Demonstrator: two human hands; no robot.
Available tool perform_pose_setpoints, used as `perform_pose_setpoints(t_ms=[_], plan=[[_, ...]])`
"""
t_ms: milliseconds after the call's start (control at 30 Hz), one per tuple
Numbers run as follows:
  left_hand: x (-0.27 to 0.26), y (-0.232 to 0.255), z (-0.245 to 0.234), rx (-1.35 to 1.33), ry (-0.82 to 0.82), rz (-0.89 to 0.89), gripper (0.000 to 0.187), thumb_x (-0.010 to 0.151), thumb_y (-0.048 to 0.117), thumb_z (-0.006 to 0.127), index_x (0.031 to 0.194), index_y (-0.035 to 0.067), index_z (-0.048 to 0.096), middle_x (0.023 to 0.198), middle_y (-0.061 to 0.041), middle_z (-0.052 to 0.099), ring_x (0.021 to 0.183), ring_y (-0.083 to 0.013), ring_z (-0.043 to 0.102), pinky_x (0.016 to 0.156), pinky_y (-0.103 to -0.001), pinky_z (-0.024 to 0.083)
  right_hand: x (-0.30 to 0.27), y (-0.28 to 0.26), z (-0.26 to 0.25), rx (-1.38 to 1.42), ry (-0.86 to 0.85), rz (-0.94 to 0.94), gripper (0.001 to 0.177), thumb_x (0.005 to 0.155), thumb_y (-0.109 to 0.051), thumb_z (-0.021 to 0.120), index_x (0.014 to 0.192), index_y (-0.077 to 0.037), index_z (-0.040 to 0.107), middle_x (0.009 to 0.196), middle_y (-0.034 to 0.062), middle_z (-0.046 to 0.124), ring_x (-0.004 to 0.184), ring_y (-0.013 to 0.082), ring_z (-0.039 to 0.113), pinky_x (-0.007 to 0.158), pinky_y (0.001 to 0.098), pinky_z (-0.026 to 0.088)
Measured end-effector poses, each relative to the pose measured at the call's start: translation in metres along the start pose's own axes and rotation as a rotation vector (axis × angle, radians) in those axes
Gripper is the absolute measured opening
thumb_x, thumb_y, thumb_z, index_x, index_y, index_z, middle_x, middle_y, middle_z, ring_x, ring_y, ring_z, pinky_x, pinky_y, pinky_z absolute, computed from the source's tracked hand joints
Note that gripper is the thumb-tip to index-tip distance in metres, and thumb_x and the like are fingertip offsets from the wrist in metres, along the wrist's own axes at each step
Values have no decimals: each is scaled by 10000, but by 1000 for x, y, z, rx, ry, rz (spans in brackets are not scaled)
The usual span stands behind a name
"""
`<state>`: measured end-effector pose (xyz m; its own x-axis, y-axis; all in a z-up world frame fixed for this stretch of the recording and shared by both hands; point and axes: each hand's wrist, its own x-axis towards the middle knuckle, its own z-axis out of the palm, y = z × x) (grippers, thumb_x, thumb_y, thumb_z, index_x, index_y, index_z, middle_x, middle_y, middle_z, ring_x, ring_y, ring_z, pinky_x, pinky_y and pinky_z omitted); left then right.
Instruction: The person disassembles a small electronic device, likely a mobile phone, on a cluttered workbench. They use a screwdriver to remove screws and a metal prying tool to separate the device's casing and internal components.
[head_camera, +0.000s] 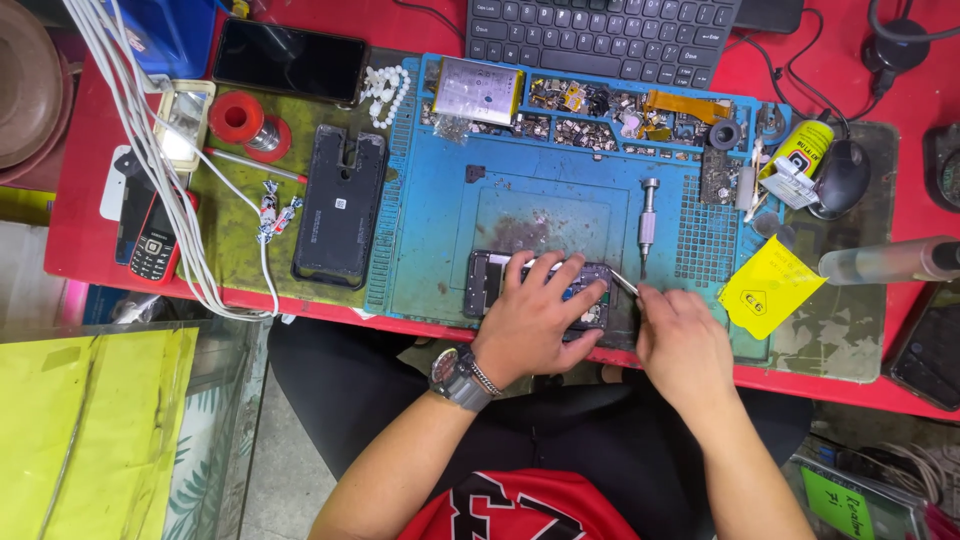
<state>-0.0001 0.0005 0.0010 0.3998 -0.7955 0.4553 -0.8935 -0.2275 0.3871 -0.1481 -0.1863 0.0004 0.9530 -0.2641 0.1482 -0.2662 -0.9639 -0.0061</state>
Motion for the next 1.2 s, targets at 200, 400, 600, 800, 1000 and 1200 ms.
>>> perform_pose_setpoints(t_ms=[200,400,600,800,1000,1200], plan=[[0,0,1,5,10,1,540,857,478,614,1317,194,627,1274,-173,590,1246,-383,551,1050,-586,331,2,-3,-7,217,-132,60,407,942,-97,564,1342,-100,635,821,186,710,807,438,721,733,555,594],[0,0,0,7,14,2,533,866,479,611,1313,191,632,1270,-173,595,1241,-379,555,1043,-583,337,0,3,-5,126,97,39,144,959,-270,701,1087,-323,742,910,-70,618,809,257,732,662,401,611],[0,1,-2,4,11,3,529,864,475,616,1306,186,633,1272,-178,593,1239,-383,554,1047,-587,338,-3,2,4,-30,105,46,190,981,-275,652,1135,-250,761,875,-22,634,961,228,684,776,353,594],[0,0,0,0,16,4,536,863,472,622,1315,183,628,1270,-181,593,1240,-388,558,1046,-593,340,-1,-13,-9,95,99,84,354,1001,-348,659,1307,-174,703,897,81,718,878,321,742,724,442,607],[1,0,-1,-6,30,2,529,853,461,631,1300,178,636,1264,-181,596,1231,-389,561,1042,-593,343,-5,2,8,131,148,94,139,999,-270,694,1115,-277,770,862,-40,615,881,270,719,709,406,607],[0,0,3,1,39,1,542,852,472,625,1309,182,633,1265,-177,597,1236,-387,561,1045,-595,343,-3,-1,14,70,118,33,171,1048,-261,629,1100,-191,776,812,-14,660,882,243,719,732,355,598]])
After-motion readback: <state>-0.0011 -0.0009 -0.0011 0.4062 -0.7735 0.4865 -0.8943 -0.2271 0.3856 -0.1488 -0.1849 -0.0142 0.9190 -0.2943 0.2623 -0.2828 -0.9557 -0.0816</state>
